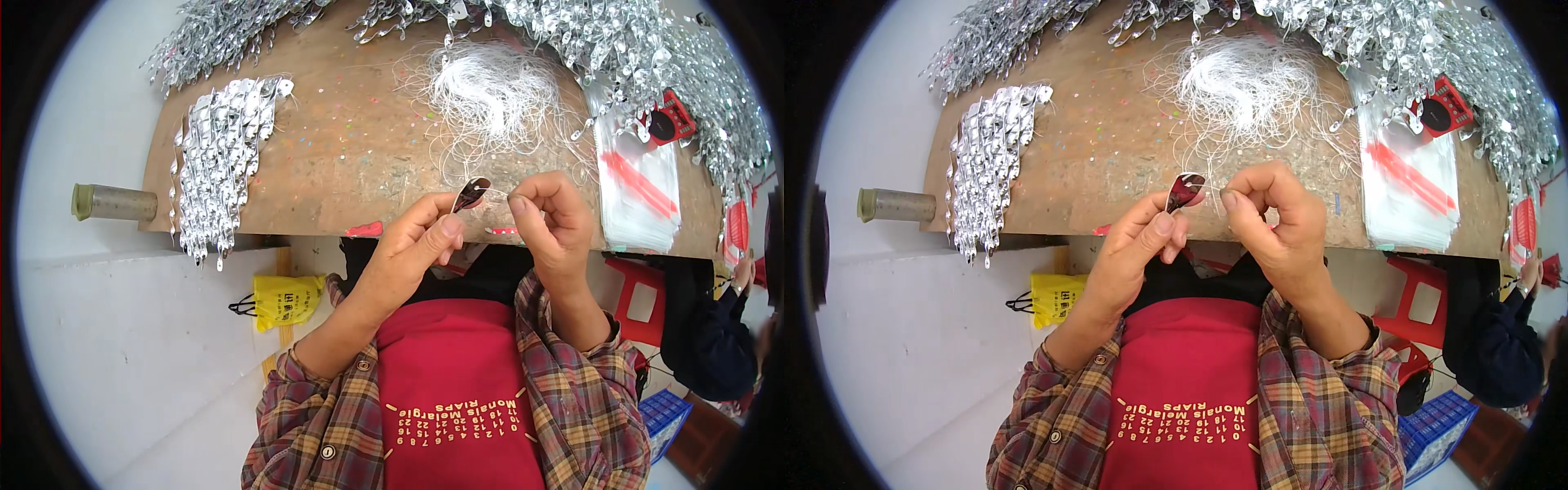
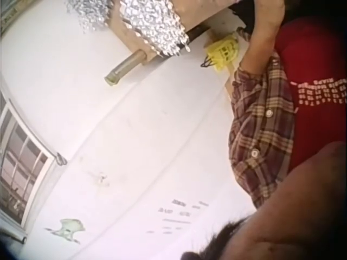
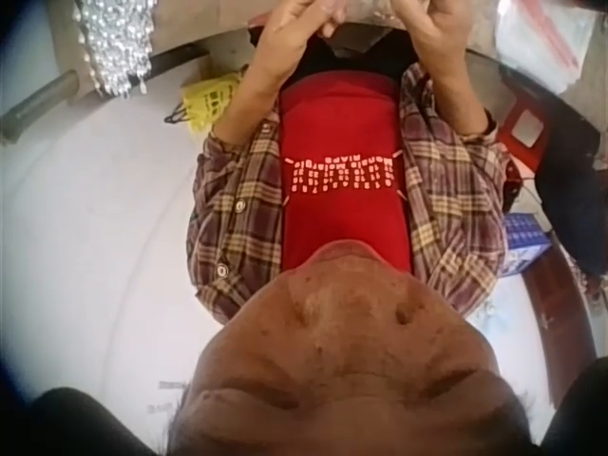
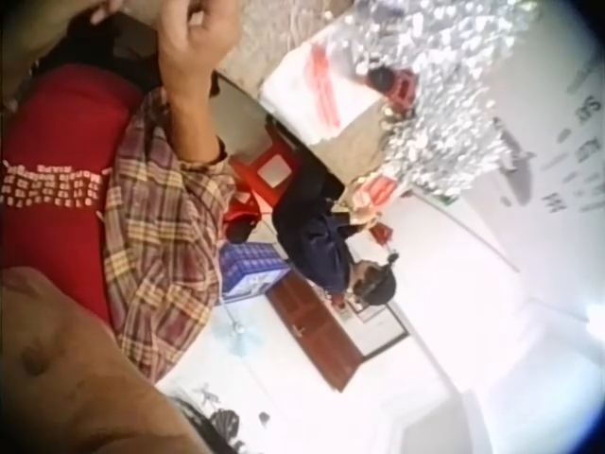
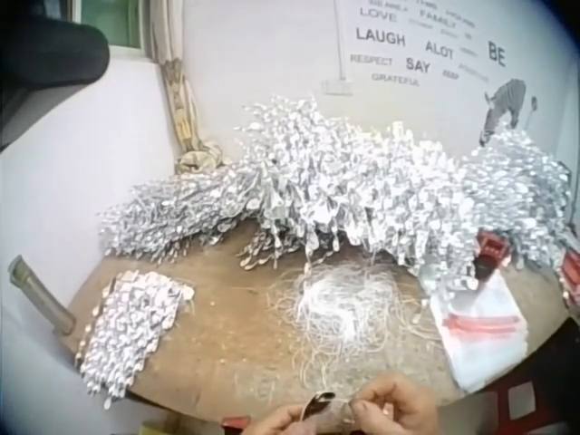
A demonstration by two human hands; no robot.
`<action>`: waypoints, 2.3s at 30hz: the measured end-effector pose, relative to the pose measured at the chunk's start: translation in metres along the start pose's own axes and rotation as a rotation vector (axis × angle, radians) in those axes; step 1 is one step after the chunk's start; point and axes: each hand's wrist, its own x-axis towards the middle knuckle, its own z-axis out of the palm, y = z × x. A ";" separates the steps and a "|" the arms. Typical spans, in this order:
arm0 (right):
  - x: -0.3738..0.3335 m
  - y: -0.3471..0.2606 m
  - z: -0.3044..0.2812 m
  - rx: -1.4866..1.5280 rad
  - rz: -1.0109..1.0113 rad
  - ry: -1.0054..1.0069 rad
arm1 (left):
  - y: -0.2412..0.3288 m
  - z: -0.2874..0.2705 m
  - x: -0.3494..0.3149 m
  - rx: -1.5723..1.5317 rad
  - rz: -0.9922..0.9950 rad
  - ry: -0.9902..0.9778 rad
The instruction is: Threading and assembling small decorative components using wire at a workbench.
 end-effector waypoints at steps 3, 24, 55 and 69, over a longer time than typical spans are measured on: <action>0.000 0.004 0.000 -0.023 -0.022 0.004 | 0.000 0.000 0.000 -0.005 0.001 0.013; 0.000 0.004 -0.001 -0.034 -0.039 0.009 | 0.003 0.001 -0.002 0.061 0.018 0.023; 0.004 0.015 -0.003 0.284 0.087 -0.229 | 0.010 0.005 0.010 0.021 0.084 0.070; 0.007 0.013 0.006 0.709 0.322 -0.206 | -0.019 0.012 0.020 0.347 0.500 0.134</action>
